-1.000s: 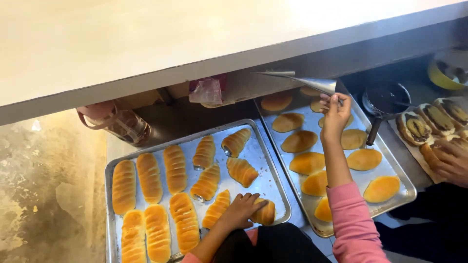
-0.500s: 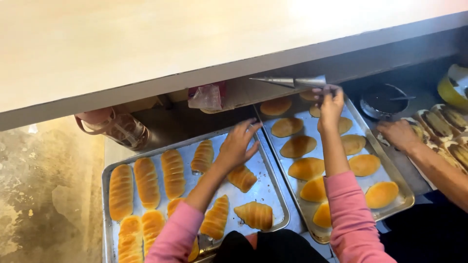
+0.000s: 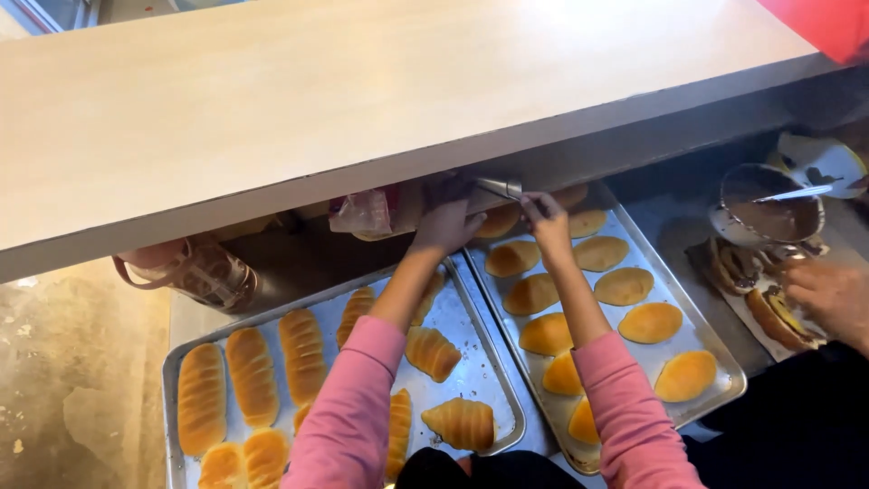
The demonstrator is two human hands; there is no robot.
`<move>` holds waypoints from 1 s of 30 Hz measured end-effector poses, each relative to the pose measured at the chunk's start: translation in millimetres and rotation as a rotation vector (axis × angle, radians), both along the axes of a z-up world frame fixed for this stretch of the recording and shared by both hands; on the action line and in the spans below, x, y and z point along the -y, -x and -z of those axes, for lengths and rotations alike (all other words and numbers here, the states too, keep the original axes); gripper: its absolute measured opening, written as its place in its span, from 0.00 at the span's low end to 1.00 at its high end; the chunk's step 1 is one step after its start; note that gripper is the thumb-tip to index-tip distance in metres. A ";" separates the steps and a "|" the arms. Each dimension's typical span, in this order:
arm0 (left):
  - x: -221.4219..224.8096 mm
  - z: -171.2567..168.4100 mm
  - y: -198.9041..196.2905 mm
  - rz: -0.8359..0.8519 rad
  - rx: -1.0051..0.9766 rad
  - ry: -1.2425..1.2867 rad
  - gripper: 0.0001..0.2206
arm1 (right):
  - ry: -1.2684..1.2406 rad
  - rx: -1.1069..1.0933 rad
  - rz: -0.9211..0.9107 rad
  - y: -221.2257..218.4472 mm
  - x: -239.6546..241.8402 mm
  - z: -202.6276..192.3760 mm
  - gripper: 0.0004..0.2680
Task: Remove metal cone molds from freshly baked bread rolls on a baking tray.
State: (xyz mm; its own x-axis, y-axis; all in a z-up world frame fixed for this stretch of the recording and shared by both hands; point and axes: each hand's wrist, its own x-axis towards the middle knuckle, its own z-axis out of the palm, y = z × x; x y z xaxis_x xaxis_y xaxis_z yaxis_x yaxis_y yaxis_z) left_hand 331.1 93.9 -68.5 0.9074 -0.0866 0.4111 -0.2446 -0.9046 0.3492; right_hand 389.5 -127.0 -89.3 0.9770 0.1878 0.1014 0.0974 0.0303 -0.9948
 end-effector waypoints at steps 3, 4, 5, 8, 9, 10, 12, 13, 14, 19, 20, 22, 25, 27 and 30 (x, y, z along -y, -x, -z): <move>1.1 -17.4 21.0 -0.017 -0.069 0.037 0.33 | -0.039 -0.011 -0.038 3.6 2.9 -1.2 0.06; -1.0 -20.3 26.3 -0.024 -0.019 0.015 0.33 | -0.059 -0.016 -0.047 5.2 3.1 -2.5 0.07; -3.7 -30.7 38.7 -0.032 -0.027 0.020 0.33 | -0.055 -0.024 -0.055 5.2 6.7 -3.7 0.07; -14.0 -46.2 95.0 -0.098 -0.324 0.231 0.25 | -0.067 0.060 -0.041 22.3 15.9 -0.3 0.10; -18.1 -46.5 118.8 -0.058 -0.008 0.115 0.16 | -0.068 0.073 -0.022 33.0 19.6 -2.2 0.09; -23.0 -47.5 141.6 -0.010 0.303 -0.012 0.08 | -0.069 0.088 -0.004 41.9 21.9 -4.0 0.09; -26.8 -35.9 194.2 -0.048 0.253 0.041 0.09 | -0.036 0.070 -0.027 64.1 24.6 5.3 0.07; -27.0 -31.9 220.6 -0.066 0.220 0.097 0.09 | -0.004 0.068 -0.030 74.7 26.6 8.6 0.06; -29.4 -11.9 243.3 -0.084 0.213 0.095 0.09 | -0.005 0.060 -0.048 82.1 26.6 24.2 0.06; -7.4 97.0 358.3 -0.415 -0.225 0.027 0.16 | 0.080 -0.027 -0.320 139.1 22.0 76.8 0.08; 2.4 107.8 369.9 -0.428 -0.229 0.029 0.16 | 0.080 -0.032 -0.333 152.3 16.0 80.3 0.08; 24.0 129.5 392.9 -0.601 -0.546 0.013 0.27 | 0.173 -0.001 -0.472 180.1 7.1 87.2 0.06; 41.8 135.7 403.7 -0.622 -0.477 0.031 0.37 | 0.360 -0.020 -0.606 212.7 -8.3 95.5 0.08; 38.9 134.6 399.9 -0.660 -0.471 0.096 0.39 | 0.375 -0.036 -0.662 228.9 -14.2 98.2 0.08; 22.0 149.2 394.6 -0.700 -0.465 0.197 0.40 | 0.394 -0.064 -0.729 246.5 -20.8 90.1 0.08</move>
State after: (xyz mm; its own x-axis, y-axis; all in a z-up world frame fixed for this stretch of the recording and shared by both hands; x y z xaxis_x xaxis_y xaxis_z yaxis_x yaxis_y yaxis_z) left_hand -63.5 71.9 -217.7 0.8054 0.5889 -0.0670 0.5531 -0.7062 0.4421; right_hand 143.0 -106.2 -179.4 0.5982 0.7860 -0.1562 0.1309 -0.2882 -0.9486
